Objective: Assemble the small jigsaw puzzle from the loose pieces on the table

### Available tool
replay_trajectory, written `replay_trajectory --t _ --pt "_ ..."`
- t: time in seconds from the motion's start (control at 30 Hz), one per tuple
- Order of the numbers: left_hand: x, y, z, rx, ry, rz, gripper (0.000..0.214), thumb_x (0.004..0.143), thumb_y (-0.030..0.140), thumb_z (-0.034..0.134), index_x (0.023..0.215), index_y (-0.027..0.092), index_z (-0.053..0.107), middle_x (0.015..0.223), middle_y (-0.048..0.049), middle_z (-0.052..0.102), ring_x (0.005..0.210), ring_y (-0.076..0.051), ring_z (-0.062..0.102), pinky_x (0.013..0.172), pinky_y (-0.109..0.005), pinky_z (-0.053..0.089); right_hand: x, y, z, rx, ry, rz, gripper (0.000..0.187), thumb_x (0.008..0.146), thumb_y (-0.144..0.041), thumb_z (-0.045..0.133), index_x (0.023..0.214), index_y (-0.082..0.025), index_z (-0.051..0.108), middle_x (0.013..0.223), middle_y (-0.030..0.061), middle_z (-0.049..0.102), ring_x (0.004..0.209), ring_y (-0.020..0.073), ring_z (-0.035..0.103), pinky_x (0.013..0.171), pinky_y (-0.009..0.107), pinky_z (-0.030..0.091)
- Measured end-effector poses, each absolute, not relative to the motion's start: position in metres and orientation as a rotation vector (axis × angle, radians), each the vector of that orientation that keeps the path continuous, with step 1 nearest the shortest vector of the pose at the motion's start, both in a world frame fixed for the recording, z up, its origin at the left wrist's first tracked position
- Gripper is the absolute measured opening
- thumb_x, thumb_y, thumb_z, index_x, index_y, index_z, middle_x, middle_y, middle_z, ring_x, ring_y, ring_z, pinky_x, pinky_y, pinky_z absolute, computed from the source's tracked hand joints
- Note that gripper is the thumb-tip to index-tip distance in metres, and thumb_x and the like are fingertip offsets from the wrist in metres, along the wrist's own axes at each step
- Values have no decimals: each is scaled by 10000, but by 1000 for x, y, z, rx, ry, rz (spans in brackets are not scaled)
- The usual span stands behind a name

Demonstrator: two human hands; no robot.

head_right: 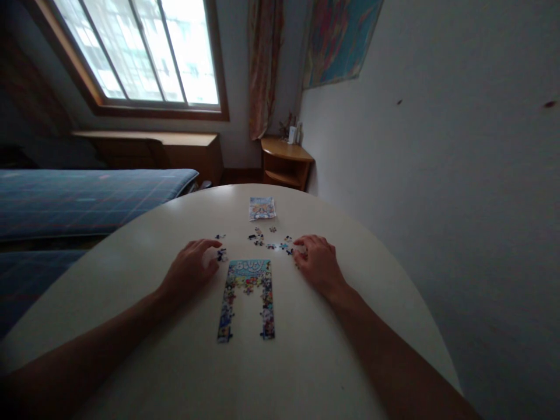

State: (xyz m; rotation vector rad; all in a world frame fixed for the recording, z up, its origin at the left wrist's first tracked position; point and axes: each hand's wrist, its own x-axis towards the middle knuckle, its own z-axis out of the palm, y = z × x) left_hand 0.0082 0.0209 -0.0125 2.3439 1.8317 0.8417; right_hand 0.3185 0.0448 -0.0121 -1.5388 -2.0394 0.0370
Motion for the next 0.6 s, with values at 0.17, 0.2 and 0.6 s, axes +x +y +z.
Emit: replay_trajectory --t 0.17,0.2,0.6 --pt "10 20 -9 2291 1826 816 315 782 175 532 1087 202 609 1121 -85 694 1120 -294 587 997 -500 475 326 51 -16 -1646 -1924 54 234 856 -246 514 1018 -199 676 1072 102 687 1017 289 608 921 477 461" --pt "11 20 -9 2284 1822 809 307 791 182 529 1087 199 611 1113 -87 697 1118 -292 590 996 -493 479 328 52 -17 -1656 -1897 52 238 854 -238 508 1017 -196 677 1076 106 686 1018 289 612 922 476 467" --pt "11 19 -12 2282 1795 748 348 855 215 503 1188 223 605 1184 -79 662 1096 -254 622 975 -442 501 342 58 -10 -1689 -1786 224 281 867 -168 472 1062 -173 675 980 87 741 855 211 695 818 364 530"
